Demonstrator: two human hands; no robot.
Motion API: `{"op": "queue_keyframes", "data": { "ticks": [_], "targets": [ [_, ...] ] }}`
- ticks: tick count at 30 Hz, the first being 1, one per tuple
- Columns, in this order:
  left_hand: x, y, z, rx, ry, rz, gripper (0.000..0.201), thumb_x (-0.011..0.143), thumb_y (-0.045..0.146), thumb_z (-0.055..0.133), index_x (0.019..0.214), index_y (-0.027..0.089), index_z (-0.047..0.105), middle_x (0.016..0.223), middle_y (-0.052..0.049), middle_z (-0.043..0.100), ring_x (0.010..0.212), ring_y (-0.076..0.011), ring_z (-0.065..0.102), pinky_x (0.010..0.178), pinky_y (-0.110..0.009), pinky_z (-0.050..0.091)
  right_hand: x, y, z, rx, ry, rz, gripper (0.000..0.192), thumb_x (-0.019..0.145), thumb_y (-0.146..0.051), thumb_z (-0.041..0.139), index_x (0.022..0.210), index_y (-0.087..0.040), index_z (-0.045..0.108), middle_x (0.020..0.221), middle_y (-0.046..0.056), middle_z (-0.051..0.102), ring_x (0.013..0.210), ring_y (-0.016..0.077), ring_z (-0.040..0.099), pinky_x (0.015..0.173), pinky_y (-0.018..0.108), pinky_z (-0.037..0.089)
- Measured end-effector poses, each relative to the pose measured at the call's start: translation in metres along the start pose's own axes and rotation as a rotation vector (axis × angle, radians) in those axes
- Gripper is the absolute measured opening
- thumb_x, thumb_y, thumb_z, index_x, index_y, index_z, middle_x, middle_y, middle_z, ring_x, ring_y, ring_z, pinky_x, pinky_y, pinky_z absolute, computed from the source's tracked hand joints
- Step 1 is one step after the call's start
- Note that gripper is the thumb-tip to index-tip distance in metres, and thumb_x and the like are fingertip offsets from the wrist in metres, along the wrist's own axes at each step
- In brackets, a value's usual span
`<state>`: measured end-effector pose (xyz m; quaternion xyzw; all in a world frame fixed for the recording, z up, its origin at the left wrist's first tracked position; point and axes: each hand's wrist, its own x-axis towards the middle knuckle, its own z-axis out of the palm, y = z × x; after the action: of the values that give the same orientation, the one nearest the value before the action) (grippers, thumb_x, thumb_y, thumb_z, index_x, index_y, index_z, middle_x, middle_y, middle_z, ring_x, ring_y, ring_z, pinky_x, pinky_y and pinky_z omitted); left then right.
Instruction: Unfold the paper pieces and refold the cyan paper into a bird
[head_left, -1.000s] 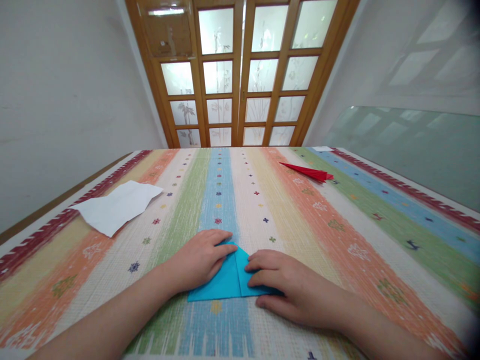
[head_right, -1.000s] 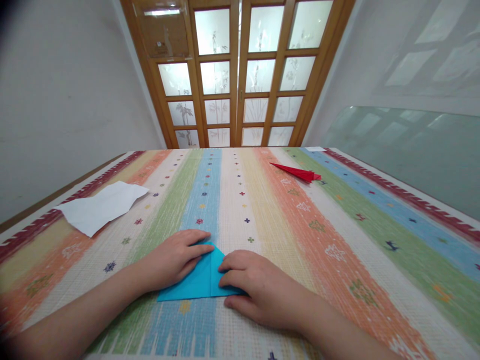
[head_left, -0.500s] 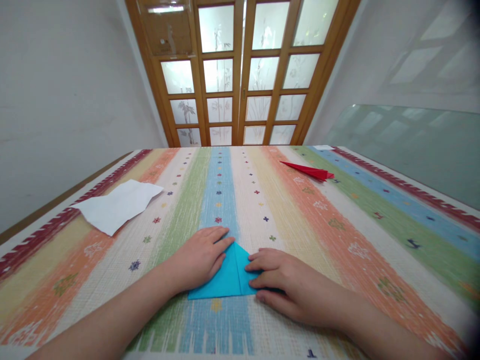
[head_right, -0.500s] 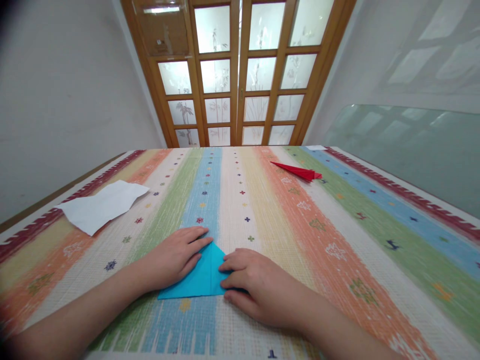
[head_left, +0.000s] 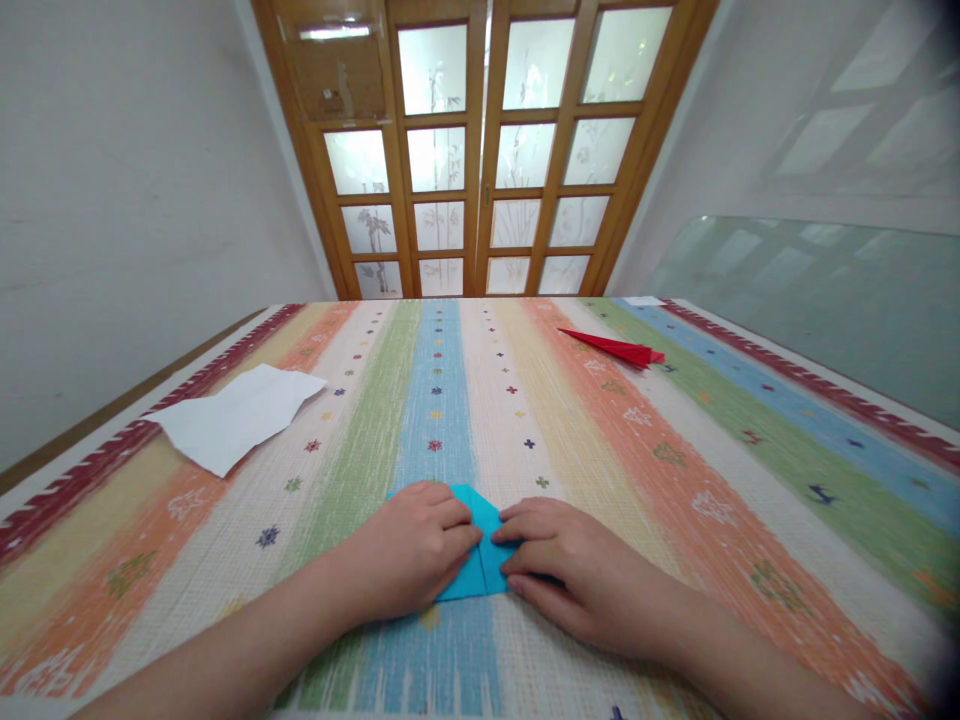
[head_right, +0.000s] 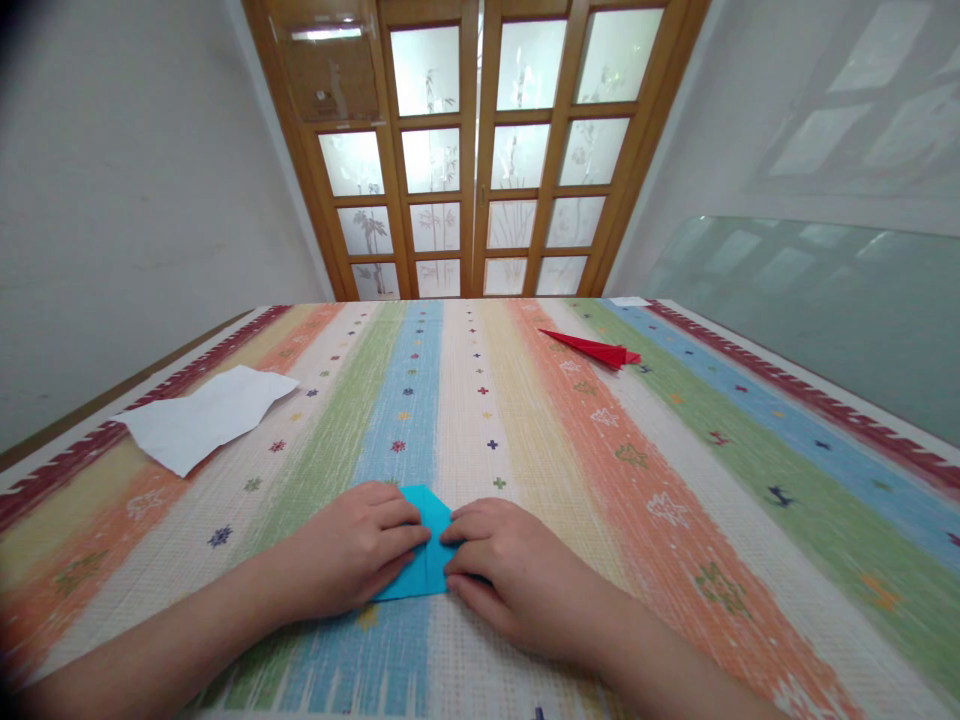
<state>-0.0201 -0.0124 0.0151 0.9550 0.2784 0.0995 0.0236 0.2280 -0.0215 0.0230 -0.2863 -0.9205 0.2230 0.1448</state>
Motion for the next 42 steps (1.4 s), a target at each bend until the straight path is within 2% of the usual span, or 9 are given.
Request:
{"op": "queue_keyframes", "data": {
  "ticks": [4,7,13,19,26,29,33,37,42],
  "targets": [
    [0.000,-0.003,0.000,-0.024,-0.034,-0.009,0.025,0.098,0.024,0.049,0.116,0.021,0.066,0.099,-0.006,0.068,0.089,-0.0239,0.059,0.081,-0.041,0.049,0.000,0.009,0.002,-0.053,0.118,0.132,0.014,0.095,-0.023,0.059,0.104,-0.023,0.070,0.109,0.005,0.069,0.101,0.0229,0.060,0.092,0.041,0.044],
    [0.001,-0.004,-0.002,-0.023,-0.051,-0.027,0.026,0.098,0.024,0.049,0.117,0.020,0.066,0.102,-0.007,0.067,0.091,-0.0245,0.058,0.083,-0.042,0.049,-0.001,0.014,0.002,-0.112,0.193,0.266,0.035,0.091,-0.027,0.065,0.126,-0.023,0.061,0.108,0.007,0.069,0.100,0.0256,0.061,0.087,0.041,0.046],
    [0.000,-0.003,-0.005,-0.024,-0.073,-0.073,0.027,0.097,0.028,0.051,0.118,0.019,0.065,0.104,-0.009,0.065,0.094,-0.0256,0.058,0.084,-0.042,0.049,-0.004,0.014,0.008,-0.189,0.158,0.354,0.043,0.088,-0.037,0.070,0.128,-0.025,0.062,0.102,0.008,0.070,0.095,0.0285,0.063,0.083,0.043,0.047],
    [0.001,-0.004,-0.002,0.004,-0.081,-0.092,0.025,0.098,0.032,0.051,0.114,0.019,0.066,0.099,-0.009,0.064,0.092,-0.0250,0.058,0.083,-0.041,0.048,-0.007,0.002,0.012,-0.152,0.140,0.355,0.071,0.086,-0.032,0.071,0.150,-0.029,0.041,0.120,0.011,0.066,0.106,0.0309,0.062,0.091,0.049,0.049],
    [0.001,-0.005,-0.001,0.052,-0.062,-0.127,0.023,0.096,0.038,0.056,0.101,0.018,0.067,0.092,-0.007,0.063,0.086,-0.0236,0.058,0.077,-0.037,0.048,-0.006,-0.004,0.011,-0.073,0.135,0.449,0.064,0.086,-0.029,0.069,0.146,-0.027,0.048,0.129,0.014,0.061,0.119,0.0354,0.058,0.096,0.050,0.049],
    [0.002,-0.005,-0.001,0.054,-0.062,-0.126,0.022,0.096,0.038,0.057,0.101,0.018,0.066,0.092,-0.007,0.063,0.086,-0.0237,0.058,0.076,-0.037,0.048,-0.006,-0.003,0.013,-0.023,0.150,0.453,0.066,0.086,-0.030,0.069,0.148,-0.029,0.045,0.134,0.014,0.059,0.123,0.0352,0.056,0.099,0.050,0.047],
    [0.002,-0.004,-0.003,0.063,-0.072,-0.139,0.022,0.096,0.038,0.058,0.097,0.018,0.066,0.092,-0.007,0.064,0.086,-0.0242,0.058,0.076,-0.038,0.048,-0.006,-0.004,0.016,0.094,0.166,0.457,0.075,0.085,-0.024,0.068,0.153,-0.031,0.036,0.130,0.012,0.062,0.113,0.0297,0.062,0.095,0.045,0.050],
    [0.002,-0.004,-0.003,0.067,-0.063,-0.149,0.022,0.094,0.038,0.061,0.098,0.017,0.064,0.094,-0.007,0.065,0.089,-0.0245,0.059,0.078,-0.038,0.048,-0.006,-0.007,0.016,0.038,0.144,0.485,0.077,0.081,-0.021,0.070,0.151,-0.030,0.040,0.122,0.011,0.065,0.106,0.0309,0.064,0.089,0.046,0.051],
    [0.002,-0.003,-0.001,0.076,0.016,-0.002,0.020,0.100,0.030,0.051,0.111,0.021,0.065,0.090,-0.006,0.064,0.083,-0.0211,0.056,0.073,-0.033,0.045,-0.005,-0.008,0.016,-0.007,0.171,0.418,0.075,0.081,-0.018,0.069,0.150,-0.029,0.042,0.125,0.011,0.062,0.115,0.0313,0.057,0.097,0.050,0.047]
  ]
}}
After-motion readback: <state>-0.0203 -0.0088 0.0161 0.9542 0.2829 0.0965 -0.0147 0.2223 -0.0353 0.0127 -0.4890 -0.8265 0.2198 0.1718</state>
